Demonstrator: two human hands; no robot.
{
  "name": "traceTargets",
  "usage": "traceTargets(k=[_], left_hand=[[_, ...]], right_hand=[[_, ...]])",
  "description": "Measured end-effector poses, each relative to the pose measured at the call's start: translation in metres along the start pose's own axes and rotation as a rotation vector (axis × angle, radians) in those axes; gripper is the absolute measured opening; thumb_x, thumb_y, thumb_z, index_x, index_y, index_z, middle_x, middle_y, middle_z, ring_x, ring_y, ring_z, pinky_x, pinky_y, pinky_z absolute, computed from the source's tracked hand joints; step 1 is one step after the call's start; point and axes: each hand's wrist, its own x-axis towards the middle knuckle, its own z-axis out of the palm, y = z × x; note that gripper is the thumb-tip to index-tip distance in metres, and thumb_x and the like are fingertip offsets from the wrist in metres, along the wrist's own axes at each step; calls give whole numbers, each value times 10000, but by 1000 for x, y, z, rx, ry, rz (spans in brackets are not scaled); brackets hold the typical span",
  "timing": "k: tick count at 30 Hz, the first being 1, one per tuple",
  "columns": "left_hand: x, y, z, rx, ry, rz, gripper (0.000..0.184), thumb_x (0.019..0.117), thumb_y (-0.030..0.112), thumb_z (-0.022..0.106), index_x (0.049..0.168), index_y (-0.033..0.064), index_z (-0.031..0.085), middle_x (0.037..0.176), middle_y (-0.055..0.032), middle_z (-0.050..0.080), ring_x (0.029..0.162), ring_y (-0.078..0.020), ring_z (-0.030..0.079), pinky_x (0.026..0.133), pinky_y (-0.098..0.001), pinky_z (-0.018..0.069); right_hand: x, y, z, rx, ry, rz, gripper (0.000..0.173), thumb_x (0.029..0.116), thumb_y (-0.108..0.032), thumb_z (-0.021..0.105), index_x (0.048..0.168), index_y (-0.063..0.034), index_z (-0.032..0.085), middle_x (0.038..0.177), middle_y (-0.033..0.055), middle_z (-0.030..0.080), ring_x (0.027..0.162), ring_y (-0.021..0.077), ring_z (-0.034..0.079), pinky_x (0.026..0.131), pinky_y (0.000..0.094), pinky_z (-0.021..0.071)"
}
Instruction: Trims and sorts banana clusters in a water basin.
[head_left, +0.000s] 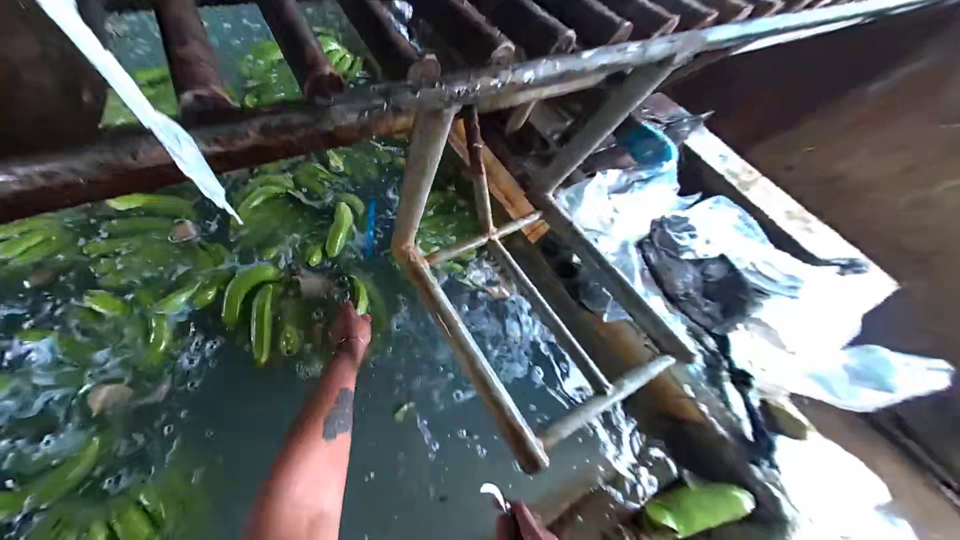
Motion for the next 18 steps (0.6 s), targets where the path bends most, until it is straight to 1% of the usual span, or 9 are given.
traceTargets(k=[3,6,8,10,12,13,14,16,18], left_hand=[[-30,-77,7,-330,36,227,598,942,114,690,1480,-23,467,1407,-284,559,1319,-382,547,1123,-531,429],[-108,-150,5,-561,2,284,605,911,118,690,1447,-65,476,1374,-247,589,1260,-286,598,1089,-436,485],[-157,-185,3,-565,41,178,516,952,249,623,1343,-81,561,1280,-230,642,1194,-258,627,1055,-414,496],[-181,-191,-11,-497,9,-17,572,1081,371,432,1332,-130,547,1377,-310,559,1333,-354,520,1142,-492,383],[-178,-187,-12,-555,42,-136,625,1107,398,361,1454,-118,427,1534,-316,404,1470,-379,359,1213,-521,269],[-169,-187,-7,-646,101,-170,637,1108,407,348,1530,-71,348,1599,-273,334,1513,-345,295,1239,-509,225],[-157,-190,1,-754,160,-196,629,1112,419,321,1563,-20,318,1628,-221,312,1523,-292,284,1246,-481,220],[-137,-210,19,-868,218,-246,638,1115,461,259,1571,20,324,1613,-206,345,1484,-291,353,1206,-497,296],[-134,-232,46,-804,305,-232,584,1136,371,226,1501,-58,383,1456,-308,474,1294,-388,516,1019,-522,475]], right_hand=[[-5,-3,-1,13,15,-23,330,933,-61,640,1213,112,643,907,216,731,792,361,727,755,565,592],[-6,-1,2,34,46,-28,319,909,-54,653,1192,93,660,878,195,730,745,336,721,717,554,594],[-5,1,3,34,69,-39,301,899,-50,660,1169,82,669,867,180,731,735,323,721,704,546,597],[-3,5,8,23,104,-64,298,894,-67,650,1157,71,679,858,165,730,737,314,719,700,538,594],[-4,8,10,6,96,-64,301,909,-93,635,1170,52,681,866,148,733,752,305,721,709,537,593],[-4,9,9,9,89,-65,306,912,-98,626,1176,47,679,863,140,731,741,294,717,700,528,594],[-3,8,9,16,87,-68,309,907,-92,620,1177,48,677,856,138,730,731,289,714,689,521,594],[-3,6,9,19,92,-68,310,898,-81,622,1174,49,680,846,136,730,717,278,712,680,507,597],[-3,5,8,3,94,-64,301,902,-76,625,1172,46,680,836,136,726,697,278,707,666,503,595]])
